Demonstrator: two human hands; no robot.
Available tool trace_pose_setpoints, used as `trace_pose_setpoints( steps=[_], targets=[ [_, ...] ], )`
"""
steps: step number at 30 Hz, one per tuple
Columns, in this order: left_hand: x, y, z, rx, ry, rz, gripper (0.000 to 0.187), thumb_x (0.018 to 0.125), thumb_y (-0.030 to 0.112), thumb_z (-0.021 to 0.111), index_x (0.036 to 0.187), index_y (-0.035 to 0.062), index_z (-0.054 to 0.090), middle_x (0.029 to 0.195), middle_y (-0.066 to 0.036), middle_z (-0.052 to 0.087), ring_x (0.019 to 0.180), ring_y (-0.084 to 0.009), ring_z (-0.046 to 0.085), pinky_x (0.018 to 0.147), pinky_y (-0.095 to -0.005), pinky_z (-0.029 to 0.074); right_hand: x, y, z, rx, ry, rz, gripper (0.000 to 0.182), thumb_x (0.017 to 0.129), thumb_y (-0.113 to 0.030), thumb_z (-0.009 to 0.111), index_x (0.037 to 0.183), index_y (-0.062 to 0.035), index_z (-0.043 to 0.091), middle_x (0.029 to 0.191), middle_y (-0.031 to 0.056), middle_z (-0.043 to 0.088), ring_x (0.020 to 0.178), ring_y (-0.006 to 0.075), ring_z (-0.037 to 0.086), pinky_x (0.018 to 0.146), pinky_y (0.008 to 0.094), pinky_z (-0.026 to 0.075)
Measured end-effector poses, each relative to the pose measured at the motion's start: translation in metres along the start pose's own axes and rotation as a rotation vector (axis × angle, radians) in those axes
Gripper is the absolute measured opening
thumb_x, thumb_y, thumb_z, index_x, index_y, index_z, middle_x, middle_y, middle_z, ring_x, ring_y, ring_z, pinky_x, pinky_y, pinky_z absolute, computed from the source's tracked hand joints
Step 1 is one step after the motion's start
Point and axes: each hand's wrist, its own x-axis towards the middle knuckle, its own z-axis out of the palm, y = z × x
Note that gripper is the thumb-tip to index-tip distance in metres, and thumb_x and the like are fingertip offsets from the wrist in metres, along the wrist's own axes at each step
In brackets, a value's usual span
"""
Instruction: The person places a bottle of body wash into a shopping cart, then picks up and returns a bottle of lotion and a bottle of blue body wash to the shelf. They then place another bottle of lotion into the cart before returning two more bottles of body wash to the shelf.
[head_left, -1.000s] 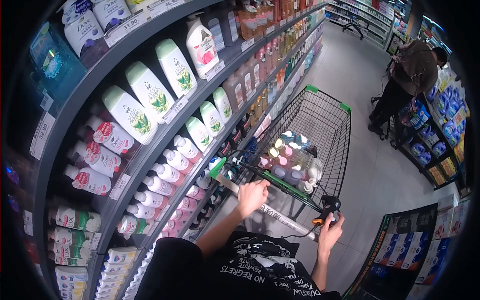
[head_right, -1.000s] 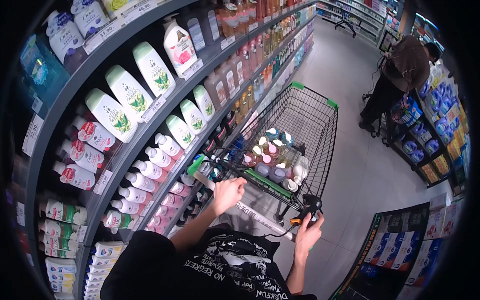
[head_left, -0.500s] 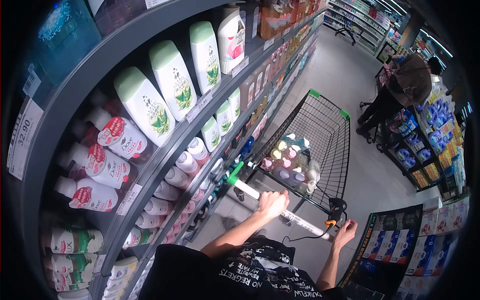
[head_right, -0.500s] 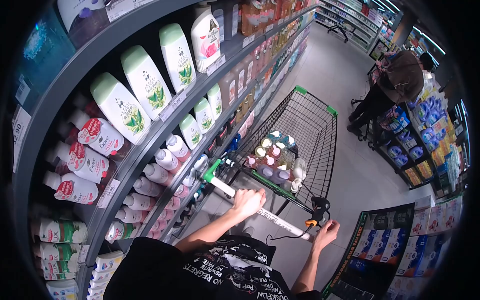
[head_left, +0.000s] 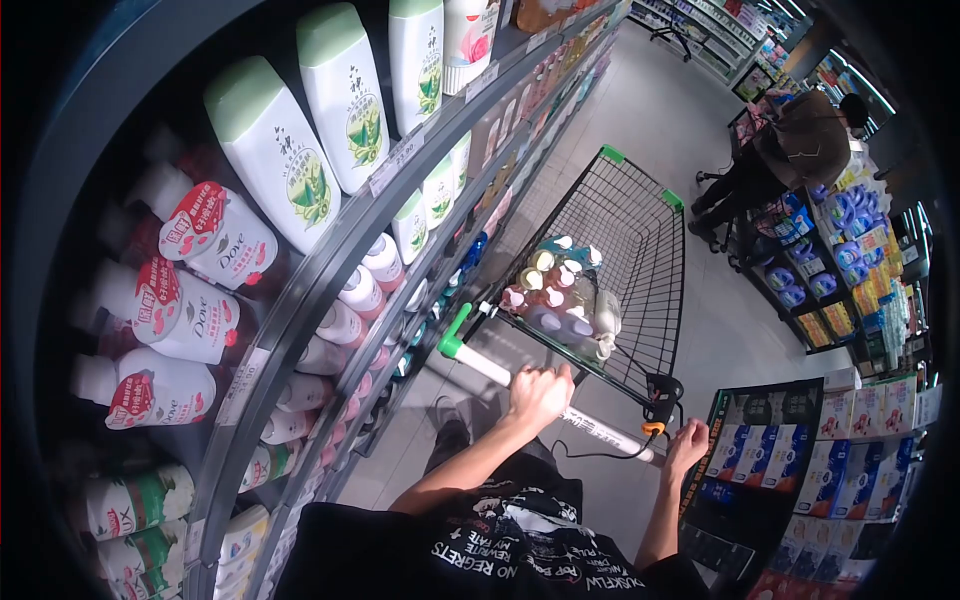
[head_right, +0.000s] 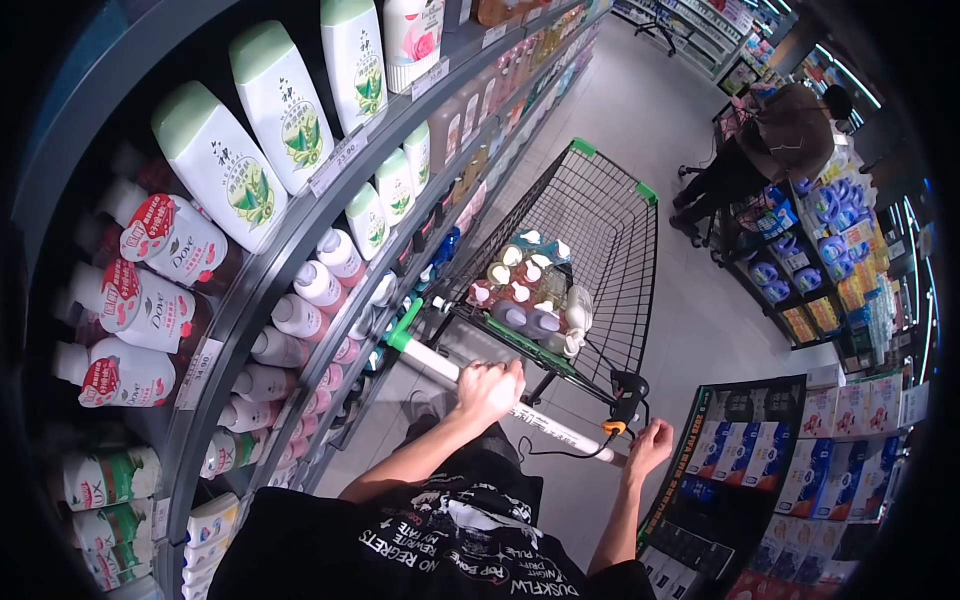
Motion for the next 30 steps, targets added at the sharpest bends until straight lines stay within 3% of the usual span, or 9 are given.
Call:
trace_pose_setpoints(
  steps=[4, 5, 12, 14, 16, 19, 22, 25, 30],
  targets=[
    [-0.015, 0.001, 0.005, 0.036, 0.065, 0.008, 0.014, 0.08, 0.019, 0.059, 0.073, 0.0076, 0.058, 0.059, -0.01, 0.064, 0.052, -0.0262, 0.065, 0.062, -0.0397, 0.053, 0.01, -0.006, 0.003, -0.109, 0.0, -0.263, 0.02, 0.096, -0.018, 0.055, 0.085, -0.0014, 0.057, 0.06, -0.0004, 0.049, 0.044, 0.0039, 0.04, 0.039, 0.0205, 0.031],
    [-0.019, 0.001, 0.008, 0.064, 0.053, 0.001, 0.015, 0.081, 0.02, 0.059, 0.074, 0.0077, 0.059, 0.061, -0.01, 0.065, 0.054, -0.0256, 0.066, 0.062, -0.0395, 0.053, 0.008, -0.035, 0.012, -0.056, -0.049, -0.17, 0.022, 0.095, -0.017, 0.057, 0.081, 0.0, 0.058, 0.06, -0.0024, 0.048, 0.054, 0.0036, 0.041, 0.048, 0.0208, 0.031],
    [-0.031, 0.016, -0.011, 0.113, -0.143, -0.089, 0.016, 0.083, 0.022, 0.058, 0.076, 0.0076, 0.061, 0.062, -0.011, 0.066, 0.054, -0.026, 0.066, 0.058, -0.0404, 0.053, 0.093, -0.06, 0.14, -0.203, -0.703, -0.197, 0.013, 0.091, -0.012, 0.056, 0.094, 0.0, 0.06, 0.065, 0.0029, 0.057, 0.053, 0.0082, 0.055, 0.044, 0.0243, 0.046],
    [-0.037, 0.018, -0.012, 0.139, -0.183, -0.114, 0.017, 0.084, 0.023, 0.058, 0.078, 0.0073, 0.06, 0.061, -0.011, 0.065, 0.054, -0.0258, 0.066, 0.055, -0.0405, 0.053, 0.118, -0.05, 0.188, -0.422, -0.9, -0.206, 0.022, 0.085, -0.012, 0.059, 0.1, 0.0037, 0.061, 0.067, 0.0137, 0.064, 0.063, 0.0175, 0.065, 0.052, 0.0323, 0.053],
    [-0.039, 0.02, -0.015, 0.128, -0.157, -0.135, 0.016, 0.084, 0.022, 0.058, 0.074, 0.0086, 0.057, 0.061, -0.01, 0.063, 0.052, -0.028, 0.065, 0.05, -0.0411, 0.051, 0.143, -0.01, 0.233, -0.65, -0.963, -0.314, 0.032, 0.079, -0.014, 0.064, 0.106, 0.0027, 0.061, 0.077, 0.0225, 0.067, 0.078, 0.0331, 0.068, 0.076, 0.0388, 0.054],
    [-0.045, 0.02, -0.013, 0.138, -0.203, -0.19, 0.011, 0.082, 0.02, 0.059, 0.081, 0.0088, 0.057, 0.06, -0.009, 0.062, 0.052, -0.0268, 0.064, 0.05, -0.04, 0.05, 0.165, 0.037, 0.295, -0.753, -0.954, -0.368, 0.044, 0.076, -0.014, 0.067, 0.116, 0.0007, 0.055, 0.092, 0.0264, 0.066, 0.092, 0.0387, 0.066, 0.083, 0.0427, 0.052],
    [-0.05, 0.024, -0.019, 0.153, -0.277, -0.252, 0.01, 0.079, 0.018, 0.059, 0.083, 0.0091, 0.058, 0.06, -0.008, 0.062, 0.053, -0.0252, 0.064, 0.051, -0.0387, 0.048, 0.167, 0.058, 0.335, -0.712, -0.923, -0.262, 0.073, 0.078, -0.02, 0.072, 0.137, -0.0052, 0.032, 0.13, 0.0304, 0.047, 0.111, 0.0456, 0.055, 0.096, 0.0472, 0.048],
    [-0.047, 0.031, -0.026, 0.193, -0.452, -0.358, 0.01, 0.078, 0.019, 0.059, 0.083, 0.0091, 0.058, 0.061, -0.009, 0.062, 0.055, -0.0262, 0.065, 0.053, -0.0403, 0.05, 0.164, 0.099, 0.375, -0.686, -0.857, -0.35, 0.092, 0.072, -0.018, 0.078, 0.144, -0.0097, 0.022, 0.144, 0.0275, 0.031, 0.13, 0.0448, 0.038, 0.1, 0.0464, 0.047],
    [-0.049, 0.031, -0.026, 0.185, -0.483, -0.377, 0.016, 0.076, 0.019, 0.064, 0.09, 0.0118, 0.066, 0.059, -0.006, 0.062, 0.047, -0.0251, 0.061, 0.046, -0.0394, 0.049, 0.153, 0.105, 0.391, -0.789, -0.849, -0.475, 0.087, 0.071, -0.011, 0.077, 0.144, -0.0133, 0.029, 0.148, 0.0253, 0.024, 0.136, 0.0455, 0.029, 0.101, 0.0465, 0.046]
  ],
)
